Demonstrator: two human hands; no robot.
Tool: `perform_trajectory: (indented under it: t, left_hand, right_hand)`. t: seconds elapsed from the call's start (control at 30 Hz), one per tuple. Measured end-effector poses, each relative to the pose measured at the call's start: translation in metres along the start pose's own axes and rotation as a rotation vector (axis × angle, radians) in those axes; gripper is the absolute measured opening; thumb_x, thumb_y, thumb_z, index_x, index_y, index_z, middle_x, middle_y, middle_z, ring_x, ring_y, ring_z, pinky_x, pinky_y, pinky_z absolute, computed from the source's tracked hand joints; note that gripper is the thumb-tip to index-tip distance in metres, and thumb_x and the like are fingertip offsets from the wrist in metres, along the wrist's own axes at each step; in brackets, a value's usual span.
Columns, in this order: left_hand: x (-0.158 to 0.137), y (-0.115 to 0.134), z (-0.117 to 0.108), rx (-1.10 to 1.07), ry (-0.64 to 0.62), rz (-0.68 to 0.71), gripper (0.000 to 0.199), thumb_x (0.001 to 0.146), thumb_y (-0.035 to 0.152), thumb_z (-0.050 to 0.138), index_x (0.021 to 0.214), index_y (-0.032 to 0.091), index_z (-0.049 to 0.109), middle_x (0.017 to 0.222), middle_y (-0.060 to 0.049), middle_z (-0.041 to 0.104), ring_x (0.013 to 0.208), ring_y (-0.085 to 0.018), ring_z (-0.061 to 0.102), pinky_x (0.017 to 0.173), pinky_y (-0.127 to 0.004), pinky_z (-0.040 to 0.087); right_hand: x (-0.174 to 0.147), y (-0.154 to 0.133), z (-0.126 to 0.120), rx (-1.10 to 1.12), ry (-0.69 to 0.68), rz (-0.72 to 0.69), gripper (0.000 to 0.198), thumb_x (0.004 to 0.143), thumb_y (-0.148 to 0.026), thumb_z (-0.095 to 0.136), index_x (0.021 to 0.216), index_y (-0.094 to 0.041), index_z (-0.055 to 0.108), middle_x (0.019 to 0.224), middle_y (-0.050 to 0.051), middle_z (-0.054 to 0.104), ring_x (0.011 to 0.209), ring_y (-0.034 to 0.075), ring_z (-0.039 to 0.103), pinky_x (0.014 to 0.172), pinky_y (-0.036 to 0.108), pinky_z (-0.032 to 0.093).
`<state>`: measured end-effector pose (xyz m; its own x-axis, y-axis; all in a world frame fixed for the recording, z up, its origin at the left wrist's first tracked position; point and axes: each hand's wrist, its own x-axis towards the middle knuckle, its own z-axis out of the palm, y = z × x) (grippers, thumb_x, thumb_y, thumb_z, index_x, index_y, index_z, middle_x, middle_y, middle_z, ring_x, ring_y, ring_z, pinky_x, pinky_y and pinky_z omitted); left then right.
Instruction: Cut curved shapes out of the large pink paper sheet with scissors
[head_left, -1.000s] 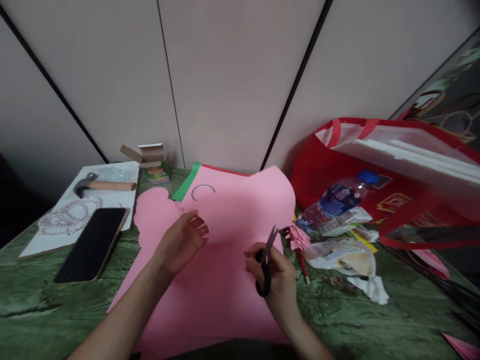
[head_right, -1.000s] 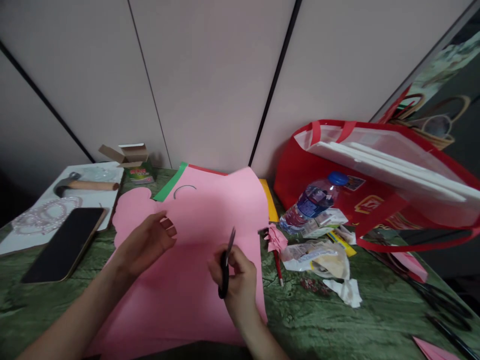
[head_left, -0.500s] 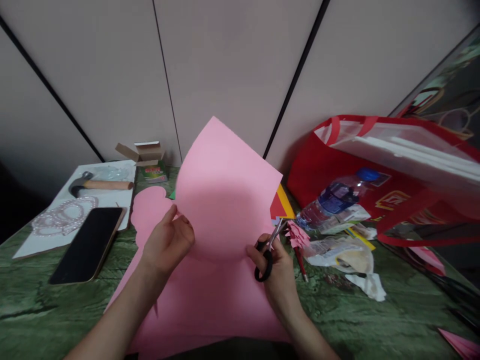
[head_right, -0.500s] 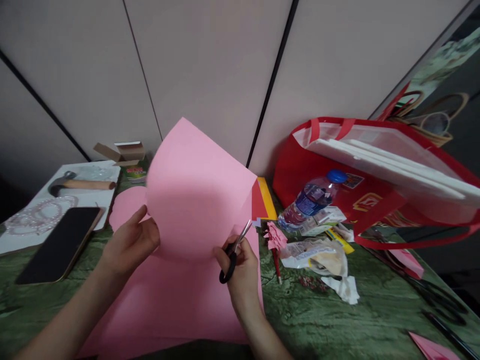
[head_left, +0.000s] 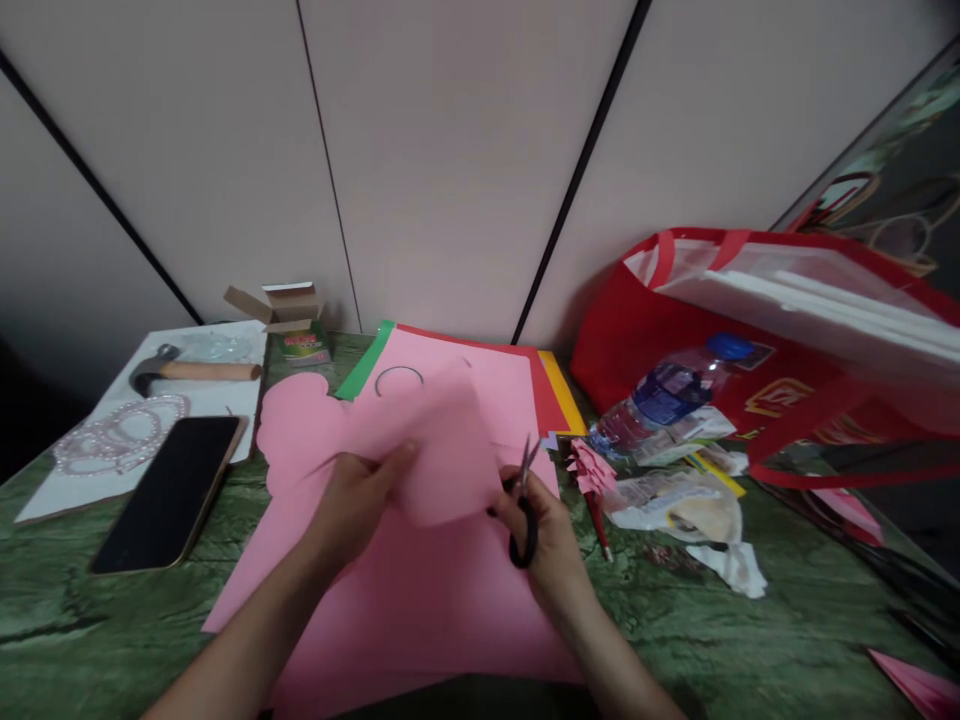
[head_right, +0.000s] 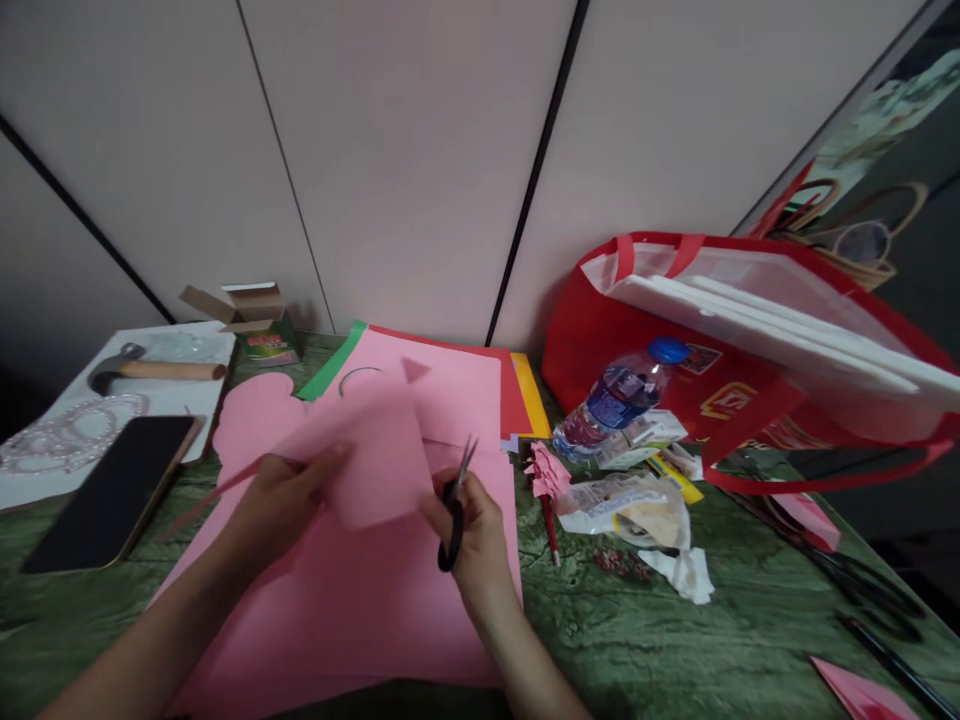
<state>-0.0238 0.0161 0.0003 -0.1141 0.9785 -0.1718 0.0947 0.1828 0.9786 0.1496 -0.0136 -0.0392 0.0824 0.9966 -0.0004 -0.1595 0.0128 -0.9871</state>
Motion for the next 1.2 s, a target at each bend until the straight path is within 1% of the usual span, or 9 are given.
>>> perform_trajectory:
  t: [0.07, 0.13, 0.23, 0.33, 0.5, 0.6, 0.7, 0.87, 1.2]
  left_hand:
    - [0.001, 0.006, -0.004, -0.055, 0.122, 0.067, 0.034, 0.066, 0.047, 0.061, 0.054, 0.016, 0.06, 0.052, -0.001, 0.057, 0.054, -0.017, 0.053, 0.051, -0.026, 0.041]
    - [0.0, 0.01, -0.007, -0.012, 0.196, 0.077, 0.041, 0.067, 0.05, 0.059, 0.042, 0.019, 0.049, 0.038, 0.003, 0.046, 0.043, -0.014, 0.045, 0.044, -0.024, 0.036]
    - [-0.004, 0.01, -0.005, 0.174, 0.201, -0.036, 0.054, 0.068, 0.053, 0.056, 0.032, 0.022, 0.03, 0.03, 0.006, 0.025, 0.031, -0.008, 0.026, 0.034, -0.024, 0.022]
    - [-0.008, 0.008, 0.001, 0.284, 0.141, -0.044, 0.054, 0.069, 0.053, 0.053, 0.034, 0.022, 0.026, 0.035, 0.007, 0.022, 0.034, -0.007, 0.023, 0.035, -0.024, 0.018]
    - [-0.007, 0.007, 0.008, 0.405, -0.049, -0.032, 0.053, 0.061, 0.049, 0.061, 0.039, 0.023, 0.02, 0.042, 0.008, 0.017, 0.039, -0.007, 0.017, 0.038, -0.025, 0.013]
    - [-0.006, 0.005, 0.009, 0.474, -0.114, -0.044, 0.054, 0.059, 0.049, 0.062, 0.038, 0.023, 0.02, 0.042, 0.008, 0.016, 0.04, -0.007, 0.016, 0.039, -0.025, 0.012]
    - [-0.007, 0.003, 0.011, 0.456, -0.141, -0.017, 0.051, 0.061, 0.049, 0.061, 0.037, 0.022, 0.024, 0.041, 0.008, 0.018, 0.04, -0.007, 0.017, 0.039, -0.025, 0.013]
    - [-0.008, 0.0, 0.015, 0.366, -0.167, 0.001, 0.042, 0.062, 0.045, 0.061, 0.038, 0.019, 0.039, 0.041, 0.007, 0.029, 0.041, -0.007, 0.023, 0.04, -0.024, 0.017]
    - [-0.013, 0.004, 0.019, 0.397, -0.139, -0.033, 0.049, 0.059, 0.046, 0.063, 0.031, 0.021, 0.03, 0.037, 0.008, 0.02, 0.038, -0.006, 0.018, 0.037, -0.024, 0.016]
  right_hand:
    - [-0.004, -0.004, 0.004, 0.04, -0.223, 0.048, 0.024, 0.065, -0.035, 0.068, 0.078, -0.018, 0.055, 0.069, 0.0, 0.057, 0.067, 0.015, 0.052, 0.061, 0.026, 0.04]
    - [-0.009, -0.007, 0.009, 0.014, -0.357, 0.099, 0.025, 0.063, -0.033, 0.07, 0.077, -0.018, 0.056, 0.071, 0.001, 0.058, 0.065, 0.015, 0.051, 0.058, 0.025, 0.038]
    - [-0.013, -0.009, 0.012, -0.047, -0.417, 0.101, 0.026, 0.061, -0.033, 0.072, 0.076, -0.018, 0.056, 0.073, 0.0, 0.057, 0.067, 0.015, 0.049, 0.06, 0.025, 0.037]
    - [-0.013, -0.011, 0.011, -0.066, -0.407, 0.082, 0.027, 0.062, -0.035, 0.071, 0.077, -0.019, 0.056, 0.074, 0.001, 0.056, 0.068, 0.016, 0.049, 0.062, 0.027, 0.038]
    - [-0.011, -0.012, 0.01, -0.045, -0.355, 0.071, 0.028, 0.063, -0.04, 0.07, 0.075, -0.02, 0.056, 0.072, 0.0, 0.056, 0.064, 0.015, 0.048, 0.059, 0.027, 0.038]
    - [-0.011, -0.011, 0.011, -0.021, -0.338, 0.05, 0.028, 0.065, -0.04, 0.069, 0.077, -0.019, 0.056, 0.072, 0.001, 0.055, 0.064, 0.015, 0.048, 0.058, 0.026, 0.038]
    - [-0.011, -0.01, 0.011, -0.002, -0.313, 0.037, 0.027, 0.066, -0.04, 0.068, 0.078, -0.019, 0.056, 0.072, 0.001, 0.054, 0.065, 0.015, 0.048, 0.057, 0.026, 0.039]
    - [-0.01, -0.011, 0.012, 0.012, -0.259, 0.038, 0.029, 0.065, -0.043, 0.068, 0.074, -0.019, 0.055, 0.068, -0.001, 0.051, 0.061, 0.014, 0.044, 0.053, 0.024, 0.037]
    - [-0.012, -0.006, 0.011, -0.033, -0.195, 0.002, 0.027, 0.067, -0.043, 0.066, 0.075, -0.02, 0.054, 0.063, -0.002, 0.046, 0.058, 0.013, 0.041, 0.052, 0.025, 0.035]
